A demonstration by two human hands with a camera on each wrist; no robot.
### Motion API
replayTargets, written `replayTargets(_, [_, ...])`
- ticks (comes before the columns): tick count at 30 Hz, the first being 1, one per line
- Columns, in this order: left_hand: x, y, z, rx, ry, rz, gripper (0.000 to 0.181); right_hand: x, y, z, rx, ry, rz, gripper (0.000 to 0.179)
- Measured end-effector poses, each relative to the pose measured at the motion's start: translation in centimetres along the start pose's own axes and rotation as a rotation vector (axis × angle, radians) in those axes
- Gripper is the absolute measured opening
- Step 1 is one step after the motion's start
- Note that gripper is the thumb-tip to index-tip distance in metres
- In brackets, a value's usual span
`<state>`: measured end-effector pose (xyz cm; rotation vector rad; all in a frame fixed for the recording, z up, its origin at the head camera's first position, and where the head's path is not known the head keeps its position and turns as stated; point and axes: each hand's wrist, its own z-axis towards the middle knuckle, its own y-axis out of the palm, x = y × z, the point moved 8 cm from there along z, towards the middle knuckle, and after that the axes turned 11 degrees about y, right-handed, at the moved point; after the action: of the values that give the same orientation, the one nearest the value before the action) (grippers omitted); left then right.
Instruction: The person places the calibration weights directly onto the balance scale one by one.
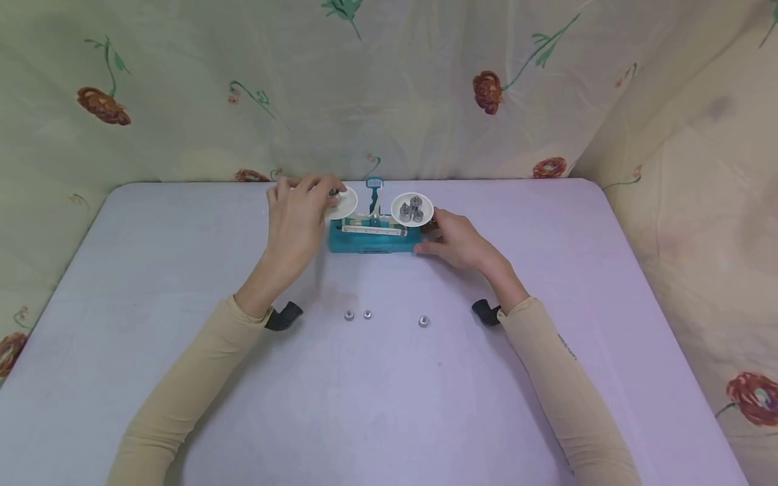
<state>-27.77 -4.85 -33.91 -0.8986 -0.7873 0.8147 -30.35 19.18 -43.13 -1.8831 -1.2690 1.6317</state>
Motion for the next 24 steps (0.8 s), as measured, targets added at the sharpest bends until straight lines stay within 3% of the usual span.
replayTargets(10, [0.12, -0.35, -0.07, 0.006, -0.021, 0.028, 0.029, -0.06, 0.15, 0.06, -0.005, 0.006, -0.003, 0.072])
replayTargets(24, [0.74, -0.97, -0.89, -0.008, -0.003, 0.039, 0.028, -0.03, 0.02, 0.01, 0.011, 0.014, -0.005, 0.068])
